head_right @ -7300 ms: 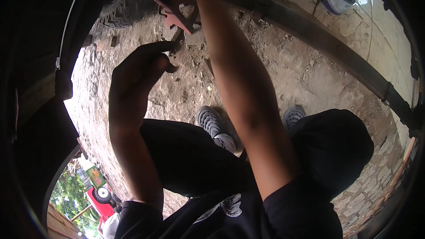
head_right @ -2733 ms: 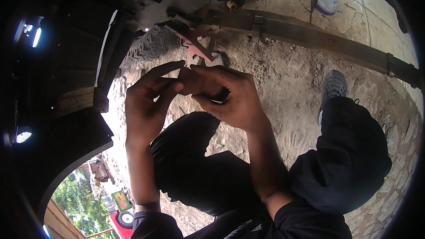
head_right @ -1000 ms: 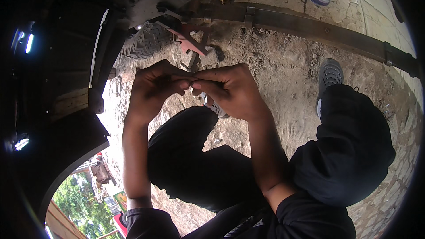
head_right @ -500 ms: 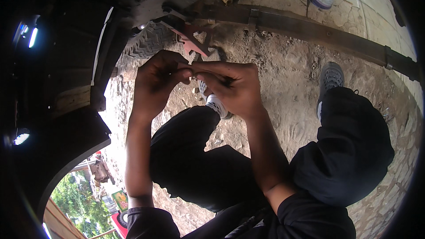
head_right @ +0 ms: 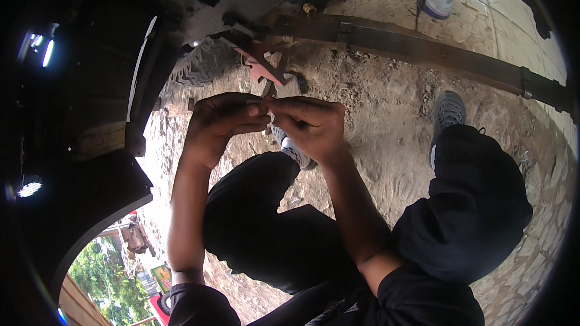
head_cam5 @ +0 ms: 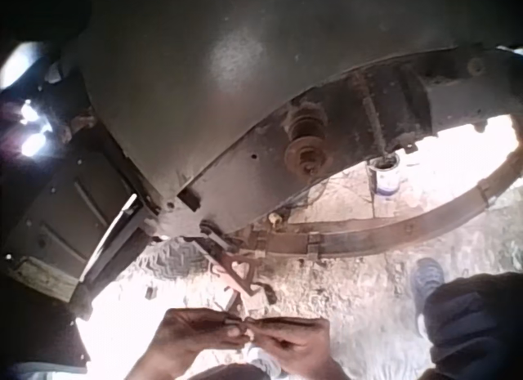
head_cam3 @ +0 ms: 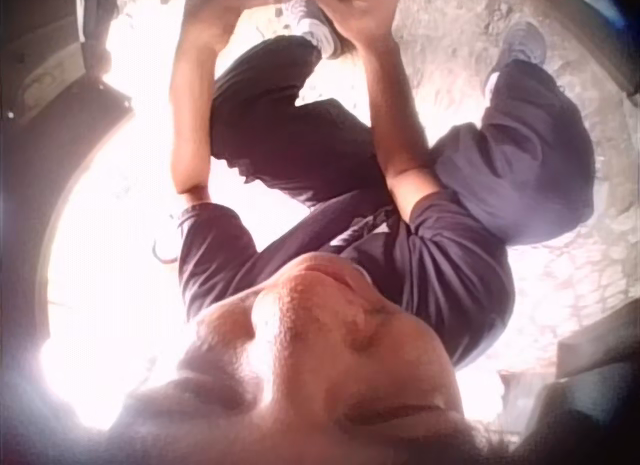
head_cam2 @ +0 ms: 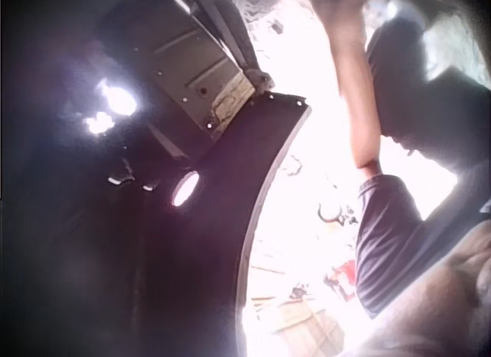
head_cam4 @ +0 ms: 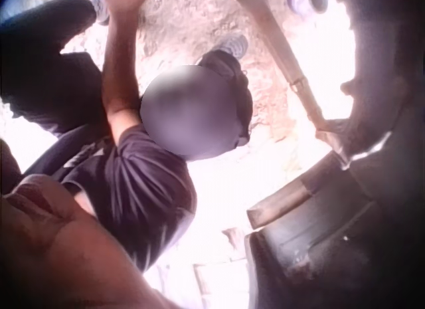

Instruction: The person crouches under a vehicle and uses a small metal tool to scrape and pry at a component on the undercarriage. They repeatedly scrape the same area and occasionally pause to inspect the spot.

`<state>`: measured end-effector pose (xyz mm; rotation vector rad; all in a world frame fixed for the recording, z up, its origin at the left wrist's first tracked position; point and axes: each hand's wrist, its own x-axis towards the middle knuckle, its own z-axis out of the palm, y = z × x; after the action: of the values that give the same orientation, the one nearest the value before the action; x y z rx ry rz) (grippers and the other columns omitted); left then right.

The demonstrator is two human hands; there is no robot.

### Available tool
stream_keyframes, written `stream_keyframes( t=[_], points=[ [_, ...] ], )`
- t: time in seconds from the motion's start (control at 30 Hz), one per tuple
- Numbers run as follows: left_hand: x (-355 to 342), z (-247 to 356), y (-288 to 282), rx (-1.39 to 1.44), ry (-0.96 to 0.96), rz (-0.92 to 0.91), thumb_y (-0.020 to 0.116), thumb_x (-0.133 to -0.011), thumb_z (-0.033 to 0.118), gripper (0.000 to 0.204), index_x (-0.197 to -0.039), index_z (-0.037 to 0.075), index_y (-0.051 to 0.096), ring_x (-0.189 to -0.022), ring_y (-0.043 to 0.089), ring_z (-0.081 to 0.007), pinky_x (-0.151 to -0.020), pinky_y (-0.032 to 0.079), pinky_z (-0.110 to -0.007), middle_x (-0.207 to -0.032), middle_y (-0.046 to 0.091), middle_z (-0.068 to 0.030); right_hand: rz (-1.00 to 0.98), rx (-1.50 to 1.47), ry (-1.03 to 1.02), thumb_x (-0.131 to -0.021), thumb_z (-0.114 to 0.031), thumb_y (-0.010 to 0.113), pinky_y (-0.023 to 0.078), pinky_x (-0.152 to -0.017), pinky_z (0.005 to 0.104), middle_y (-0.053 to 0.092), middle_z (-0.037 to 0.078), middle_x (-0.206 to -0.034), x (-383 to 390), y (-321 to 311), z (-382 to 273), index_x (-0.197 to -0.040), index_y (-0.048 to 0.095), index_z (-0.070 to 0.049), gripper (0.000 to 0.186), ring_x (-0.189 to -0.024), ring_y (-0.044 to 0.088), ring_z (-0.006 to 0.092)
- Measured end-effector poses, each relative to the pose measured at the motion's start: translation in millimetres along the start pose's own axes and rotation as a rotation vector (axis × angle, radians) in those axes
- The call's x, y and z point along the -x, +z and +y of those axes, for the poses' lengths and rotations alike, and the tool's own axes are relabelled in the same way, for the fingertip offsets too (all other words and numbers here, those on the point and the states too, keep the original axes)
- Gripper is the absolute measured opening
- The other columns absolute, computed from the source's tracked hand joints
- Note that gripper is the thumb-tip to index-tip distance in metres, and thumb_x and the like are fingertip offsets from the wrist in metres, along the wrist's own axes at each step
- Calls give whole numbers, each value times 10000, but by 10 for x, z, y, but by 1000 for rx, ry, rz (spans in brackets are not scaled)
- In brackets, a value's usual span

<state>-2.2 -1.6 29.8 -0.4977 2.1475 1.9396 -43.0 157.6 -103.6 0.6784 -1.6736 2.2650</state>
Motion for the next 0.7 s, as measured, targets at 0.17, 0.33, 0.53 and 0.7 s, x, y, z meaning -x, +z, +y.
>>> stream_keyframes(
  t=[0.17, 0.33, 0.53, 0.7],
  points=[
    [-23, -55, -7, -335, 296, 56, 729, -937, -8, 151, -1078, -45, 772, -828, 764, -163, -779, 632, -282, -941, 789, -131, -68, -286, 214, -872, 50, 754, 600, -652, 232, 794, 77, -913, 28, 6, -33, -1075, 752, 0, 209, -769, 752, 96],
    [-14, -53, 13, -467, 317, 41, 724, -952, 14, 175, -1113, -41, 767, -820, 728, -129, -779, 604, -270, -959, 789, -99, -161, -217, 256, -936, 31, 723, 607, -704, 246, 770, 84, -950, -67, -67, -207, -1079, 662, 29, 155, -829, 761, 121],
    [-38, -36, 116, -493, 249, -36, 702, -968, 17, 180, -1141, -31, 715, -915, 735, -154, -797, 625, -300, -1009, 763, -90, -132, -341, 348, -962, 31, 702, 615, -704, 240, 787, 129, -1002, -74, -179, -213, -1113, 688, 45, 152, -859, 766, 133],
    [-75, -26, 69, -332, 199, -73, 740, -951, 34, 207, -1144, -18, 686, -881, 740, -155, -719, 630, -289, -994, 744, -95, -82, -381, 327, -957, 35, 708, 610, -683, 220, 795, 141, -1037, -60, -95, -243, -1097, 717, 57, 143, -835, 769, 131]
  ],
)
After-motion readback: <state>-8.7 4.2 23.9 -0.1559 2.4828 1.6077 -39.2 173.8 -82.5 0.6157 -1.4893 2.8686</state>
